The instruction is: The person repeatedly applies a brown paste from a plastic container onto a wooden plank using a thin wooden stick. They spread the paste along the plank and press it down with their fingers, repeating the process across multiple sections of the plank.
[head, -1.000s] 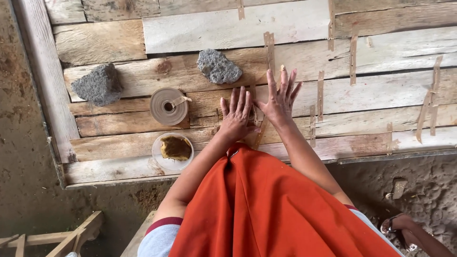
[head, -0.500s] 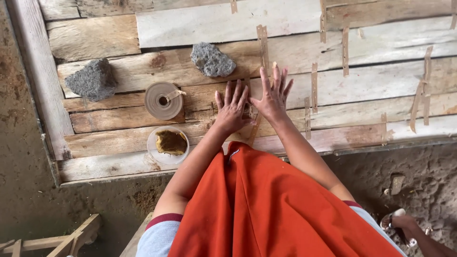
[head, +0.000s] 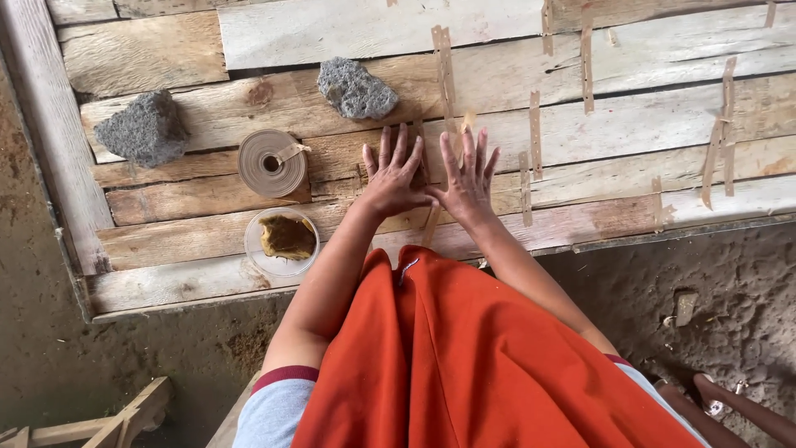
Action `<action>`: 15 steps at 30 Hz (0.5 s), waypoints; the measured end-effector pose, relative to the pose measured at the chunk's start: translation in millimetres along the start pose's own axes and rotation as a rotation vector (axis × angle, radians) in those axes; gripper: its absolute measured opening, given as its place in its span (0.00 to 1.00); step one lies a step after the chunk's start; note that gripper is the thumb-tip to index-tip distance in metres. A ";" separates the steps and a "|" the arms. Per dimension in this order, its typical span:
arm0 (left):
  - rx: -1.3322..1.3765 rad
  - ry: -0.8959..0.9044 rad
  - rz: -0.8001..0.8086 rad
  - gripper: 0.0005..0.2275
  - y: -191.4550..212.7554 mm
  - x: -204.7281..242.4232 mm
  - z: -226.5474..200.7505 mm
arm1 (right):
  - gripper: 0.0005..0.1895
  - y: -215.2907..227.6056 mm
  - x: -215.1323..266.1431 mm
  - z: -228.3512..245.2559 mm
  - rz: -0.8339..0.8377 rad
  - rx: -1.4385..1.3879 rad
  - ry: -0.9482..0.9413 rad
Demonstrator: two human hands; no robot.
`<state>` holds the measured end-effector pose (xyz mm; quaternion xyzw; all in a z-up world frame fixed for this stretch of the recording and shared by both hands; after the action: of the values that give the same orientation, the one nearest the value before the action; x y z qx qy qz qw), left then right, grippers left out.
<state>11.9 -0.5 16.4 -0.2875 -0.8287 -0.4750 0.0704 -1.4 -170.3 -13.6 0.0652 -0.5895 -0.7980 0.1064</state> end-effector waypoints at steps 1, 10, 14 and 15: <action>-0.001 -0.002 0.003 0.59 -2.8 1.7 3.6 | 0.66 2.0 4.4 3.5 -0.001 -0.001 -0.004; 0.117 -0.190 -0.766 0.23 -37.1 -27.5 -2.0 | 0.41 86.1 30.6 -5.7 -0.506 -0.607 0.013; -0.114 -0.204 -0.759 0.24 -21.6 -75.2 -41.2 | 0.30 116.0 23.4 -8.9 -0.396 -1.249 -0.125; -0.192 -0.153 -0.656 0.27 -17.2 -87.6 -48.5 | 0.27 107.3 21.2 -10.2 -0.306 -1.484 -0.214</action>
<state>67.3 -83.1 -4.6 -0.0457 -0.8315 -0.5251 -0.1755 -9.6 -215.3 86.2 -0.0202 0.1095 -0.9927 -0.0470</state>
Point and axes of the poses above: each hand's wrist, its own x-axis away from the middle knuckle, its own y-axis out of the back of the hand, z = x × y, the point moved 4 cm from there along -x, towards the middle knuckle
